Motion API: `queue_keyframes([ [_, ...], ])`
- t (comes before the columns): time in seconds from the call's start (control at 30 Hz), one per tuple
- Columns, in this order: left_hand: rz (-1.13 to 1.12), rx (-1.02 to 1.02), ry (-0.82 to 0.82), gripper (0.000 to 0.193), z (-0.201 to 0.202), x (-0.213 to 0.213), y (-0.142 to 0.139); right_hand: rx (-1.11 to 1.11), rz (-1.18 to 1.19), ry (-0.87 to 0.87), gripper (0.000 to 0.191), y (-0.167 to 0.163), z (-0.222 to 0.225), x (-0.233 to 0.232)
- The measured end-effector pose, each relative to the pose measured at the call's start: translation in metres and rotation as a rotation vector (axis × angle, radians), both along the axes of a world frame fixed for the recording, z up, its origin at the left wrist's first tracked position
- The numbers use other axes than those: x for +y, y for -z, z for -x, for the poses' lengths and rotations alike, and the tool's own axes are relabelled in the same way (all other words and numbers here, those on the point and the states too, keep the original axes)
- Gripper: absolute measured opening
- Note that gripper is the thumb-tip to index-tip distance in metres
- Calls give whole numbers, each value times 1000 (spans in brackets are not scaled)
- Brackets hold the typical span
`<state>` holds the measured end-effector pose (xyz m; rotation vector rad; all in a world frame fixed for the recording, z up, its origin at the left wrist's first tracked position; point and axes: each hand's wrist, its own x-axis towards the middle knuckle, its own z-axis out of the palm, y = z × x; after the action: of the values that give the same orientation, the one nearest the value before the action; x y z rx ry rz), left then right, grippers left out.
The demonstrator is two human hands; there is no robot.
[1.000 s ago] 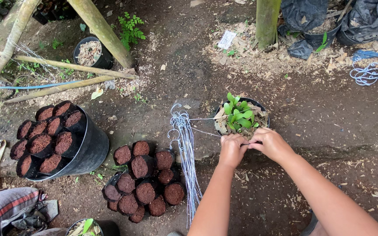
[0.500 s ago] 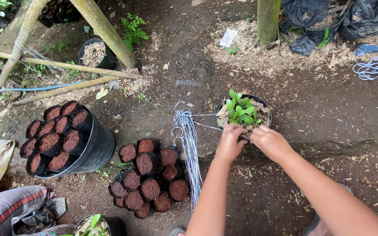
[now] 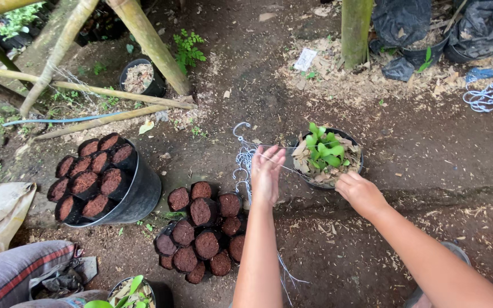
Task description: The person sits on the ground in a plant nursery and bends lengths of wire by hand into hooks and hanger loops. They then attach a formed wire hanger around the rim of a potted plant, threading and twisting the wire ends to secure it to the pot.
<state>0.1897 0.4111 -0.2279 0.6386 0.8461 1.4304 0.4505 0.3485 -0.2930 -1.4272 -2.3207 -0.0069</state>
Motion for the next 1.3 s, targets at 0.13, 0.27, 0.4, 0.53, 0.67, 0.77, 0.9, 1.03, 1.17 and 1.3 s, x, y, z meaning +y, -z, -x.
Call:
queue_keyframes([
  [0.13,-33,48,-14,60,14,4,-30,165,79,-24,24,-5,-8,3],
  [0.27,-104,215,54,54,12,1,-47,492,294,239,26,-33,-24,7],
  [0.4,-151,294,153,50,6,-8,-58,1060,531,262,31,-95,-38,2],
  [0.53,-209,335,207,52,0,-18,-65,1013,758,196,37,-164,-20,-29],
  [0.67,-270,223,248,53,-6,-21,-68,373,883,156,48,-193,30,-70],
  [0.77,-253,221,240,54,-8,-21,-70,161,880,113,43,-191,47,-88],
  [0.9,-245,233,241,55,-11,-23,-73,630,1065,35,42,-182,31,-93],
  [1.03,-198,315,212,55,-14,-25,-76,684,1262,-52,32,-179,11,-102],
  [1.17,-181,419,284,51,-14,-27,-84,546,1046,-378,28,-177,23,-105],
  [1.3,-156,624,582,52,1,-33,-99,579,827,112,25,-162,52,-93],
])
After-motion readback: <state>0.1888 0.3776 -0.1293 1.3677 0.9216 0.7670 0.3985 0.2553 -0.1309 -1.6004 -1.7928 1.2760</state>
